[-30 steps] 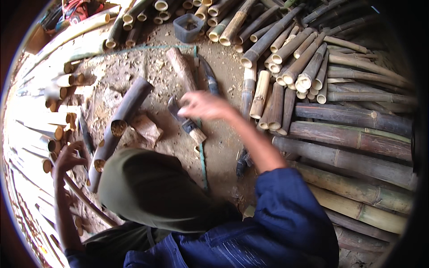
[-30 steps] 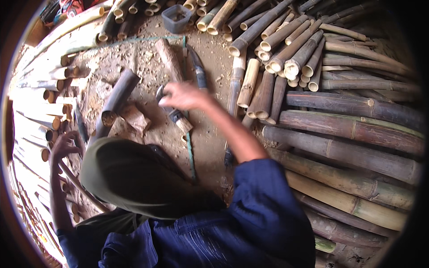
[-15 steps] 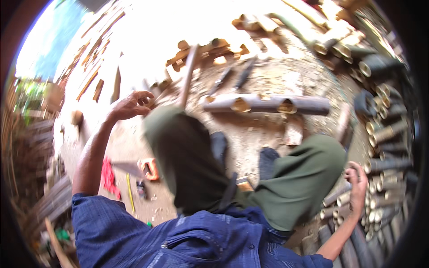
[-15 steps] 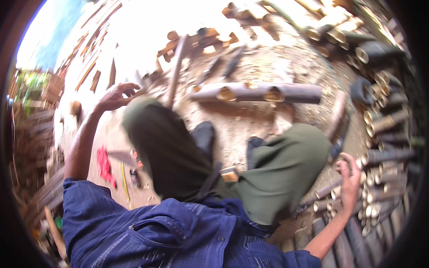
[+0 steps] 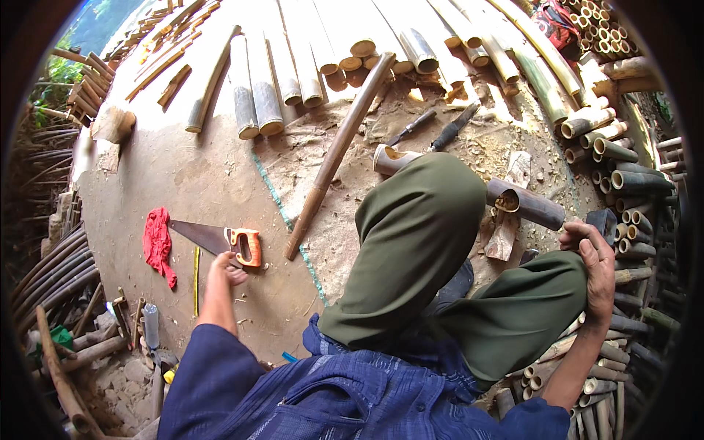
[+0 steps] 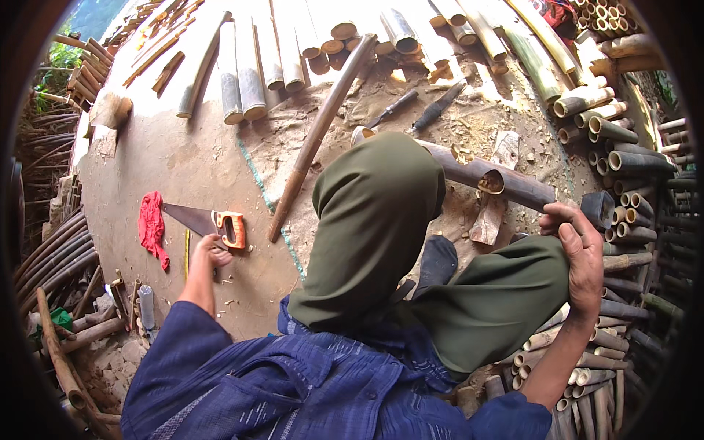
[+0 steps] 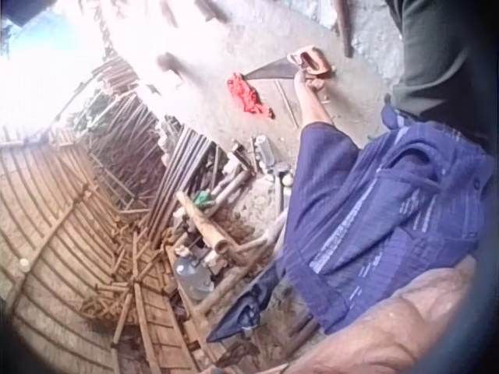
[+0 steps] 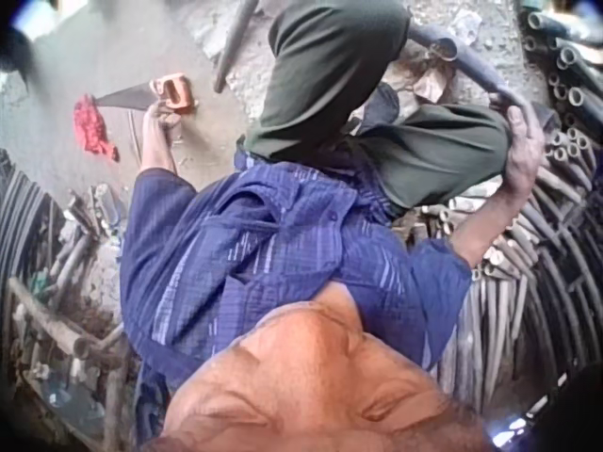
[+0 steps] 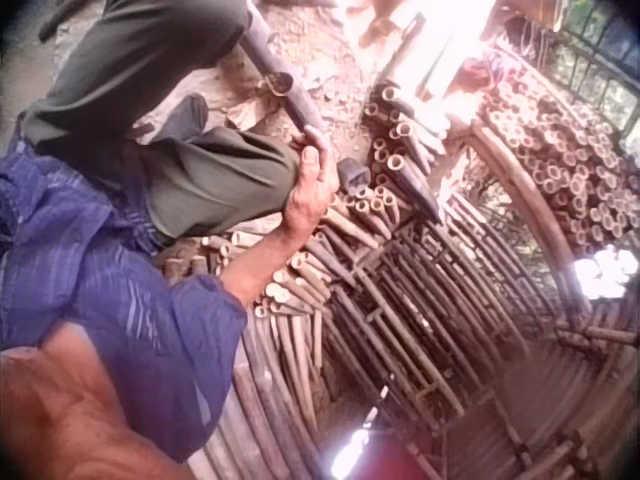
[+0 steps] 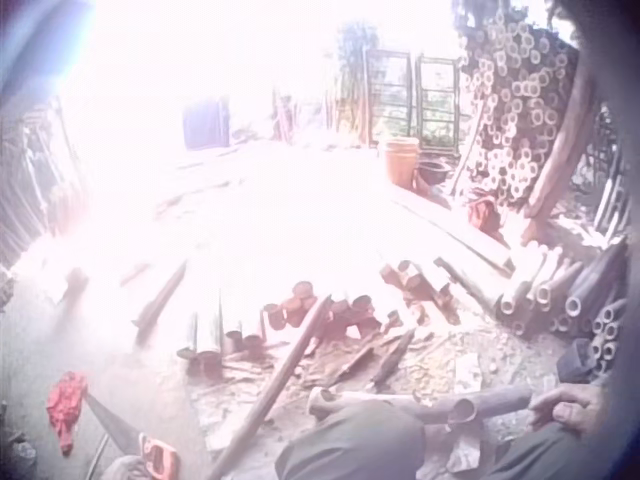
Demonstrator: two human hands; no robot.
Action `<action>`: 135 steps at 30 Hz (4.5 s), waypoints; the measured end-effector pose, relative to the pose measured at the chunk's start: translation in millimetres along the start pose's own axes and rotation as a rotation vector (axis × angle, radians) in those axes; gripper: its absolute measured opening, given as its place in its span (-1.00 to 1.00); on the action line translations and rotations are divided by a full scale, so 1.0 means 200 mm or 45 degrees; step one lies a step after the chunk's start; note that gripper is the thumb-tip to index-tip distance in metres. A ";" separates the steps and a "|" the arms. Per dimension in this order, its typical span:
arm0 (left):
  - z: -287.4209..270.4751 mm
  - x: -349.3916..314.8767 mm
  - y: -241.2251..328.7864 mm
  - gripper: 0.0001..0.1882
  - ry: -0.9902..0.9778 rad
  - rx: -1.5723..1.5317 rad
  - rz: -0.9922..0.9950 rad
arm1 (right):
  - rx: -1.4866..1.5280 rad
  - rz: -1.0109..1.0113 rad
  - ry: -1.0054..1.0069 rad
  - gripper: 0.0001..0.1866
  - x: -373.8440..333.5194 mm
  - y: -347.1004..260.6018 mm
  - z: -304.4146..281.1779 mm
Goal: The person hollows out a bamboo segment using a chisel and a wooden mallet, then uses a hand saw to cut the bamboo. The person repeatedly strikes the chisel to remove the inner pith and checks the opening.
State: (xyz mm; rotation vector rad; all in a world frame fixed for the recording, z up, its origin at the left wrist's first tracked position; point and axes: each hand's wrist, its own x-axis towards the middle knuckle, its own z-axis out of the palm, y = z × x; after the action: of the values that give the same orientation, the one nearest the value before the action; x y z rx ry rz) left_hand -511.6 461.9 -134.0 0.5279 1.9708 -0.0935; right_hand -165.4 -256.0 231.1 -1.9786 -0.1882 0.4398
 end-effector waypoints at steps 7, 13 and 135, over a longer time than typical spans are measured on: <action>0.26 0.04 -0.19 -0.52 0.384 -0.183 0.320 | 0.083 0.032 0.113 -0.64 -0.04 0.05 0.01; 0.07 0.15 -0.04 -0.75 -0.414 -0.709 0.316 | 0.104 -0.064 0.109 -0.71 -0.01 0.05 0.05; 2.77 -2.19 -1.80 -0.04 -1.136 1.959 2.743 | 0.137 0.158 0.968 -0.40 -0.82 0.85 0.40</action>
State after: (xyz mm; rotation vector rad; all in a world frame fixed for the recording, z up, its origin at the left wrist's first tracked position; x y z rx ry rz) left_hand -32.9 -165.8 -59.5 2.5312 -0.5703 -0.3409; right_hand -357.7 -317.1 84.1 -1.9208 0.4305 -0.2384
